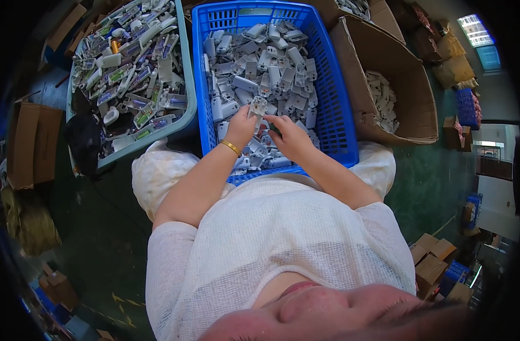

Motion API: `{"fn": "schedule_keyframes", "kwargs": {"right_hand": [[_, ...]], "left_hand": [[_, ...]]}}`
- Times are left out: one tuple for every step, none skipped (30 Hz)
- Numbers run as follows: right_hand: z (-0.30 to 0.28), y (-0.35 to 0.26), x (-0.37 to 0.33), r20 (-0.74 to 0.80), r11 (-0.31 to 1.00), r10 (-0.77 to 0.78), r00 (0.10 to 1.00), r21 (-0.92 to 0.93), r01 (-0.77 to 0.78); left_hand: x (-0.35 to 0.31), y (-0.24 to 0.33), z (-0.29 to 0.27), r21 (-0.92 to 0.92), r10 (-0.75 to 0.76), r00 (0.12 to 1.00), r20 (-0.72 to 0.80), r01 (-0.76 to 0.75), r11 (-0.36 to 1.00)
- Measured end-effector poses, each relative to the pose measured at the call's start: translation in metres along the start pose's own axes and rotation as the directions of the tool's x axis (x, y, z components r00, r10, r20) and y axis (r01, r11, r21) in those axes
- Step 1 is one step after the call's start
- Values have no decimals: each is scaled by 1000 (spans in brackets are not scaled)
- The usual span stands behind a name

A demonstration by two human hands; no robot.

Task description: The person sorts plastic components by hand, moving them from a cardboard box into a blue bin.

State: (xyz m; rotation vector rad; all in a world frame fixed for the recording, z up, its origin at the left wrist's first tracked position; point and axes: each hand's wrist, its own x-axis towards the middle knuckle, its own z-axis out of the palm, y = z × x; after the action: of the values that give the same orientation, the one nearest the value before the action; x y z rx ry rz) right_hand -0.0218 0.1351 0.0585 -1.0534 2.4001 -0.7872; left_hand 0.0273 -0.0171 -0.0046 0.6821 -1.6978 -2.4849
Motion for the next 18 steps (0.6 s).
{"fn": "schedule_keyframes", "kwargs": {"right_hand": [[0, 0, 0, -2, 1000, 3, 1000, -15, -3], [0, 1, 0, -2, 1000, 5, 1000, -15, -5], [1, 2, -1, -8, 1000, 10, 1000, -19, -10], [1, 2, -1, -15, 1000, 13, 1000, -22, -13], [2, 3, -1, -15, 1000, 15, 1000, -22, -15], [4, 6, -1, -22, 1000, 1, 1000, -22, -2], [5, 6, 0, -28, 1000, -14, 1000, -23, 13], [5, 6, 0, -28, 1000, -13, 1000, -22, 12], [5, 6, 0, -30, 999, -10, 1000, -44, 8], [5, 6, 0, -32, 998, -6, 999, -66, 4], [7, 6, 0, -31, 998, -4, 1000, -65, 2], [10, 5, -1, -49, 996, 3, 999, -92, -7], [13, 4, -1, -68, 993, 9, 998, -119, -17], [15, 2, -2, -67, 993, 10, 998, -119, -18], [17, 0, -2, -75, 991, 23, 997, -131, -32], [19, -1, -2, -83, 989, 36, 996, -143, -48], [21, -2, 0, -82, 989, 37, 996, -143, -48], [23, -1, 4, -112, 992, 57, 992, -104, -68]], "left_hand": [[-1, 2, 0, 17, 0, 1000, 17, 0, 1000], [-1, 4, 0, 33, -1, 999, 33, 0, 999], [-2, 4, 1, 33, -3, 999, 34, 2, 999], [-3, 5, 2, 19, -14, 1000, 19, 14, 1000], [-4, 6, 3, 4, -26, 1000, 5, 26, 1000], [-3, 4, 3, 5, -27, 1000, 7, 27, 1000], [-2, 2, 2, 19, -20, 1000, 1, 20, 1000], [-1, 0, 1, 34, -13, 1000, -5, 13, 999], [-1, -2, 0, 34, -15, 1000, -4, 15, 999], [-1, -3, 1, 36, -14, 1000, -7, 14, 999], [-1, -3, 1, 38, -13, 1000, -11, 14, 999], [0, -4, 1, 38, -15, 1000, -11, 16, 999], [0, -5, 2, 59, -26, 999, -38, 29, 998], [1, -5, 2, 79, -37, 997, -66, 42, 996], [1, -5, 3, 79, -38, 997, -66, 43, 996], [1, -5, 3, 74, -35, 995, -96, 42, 996], [0, -5, 4, 69, -32, 992, -125, 41, 997], [0, -5, 5, 68, -33, 992, -126, 42, 997]]}}
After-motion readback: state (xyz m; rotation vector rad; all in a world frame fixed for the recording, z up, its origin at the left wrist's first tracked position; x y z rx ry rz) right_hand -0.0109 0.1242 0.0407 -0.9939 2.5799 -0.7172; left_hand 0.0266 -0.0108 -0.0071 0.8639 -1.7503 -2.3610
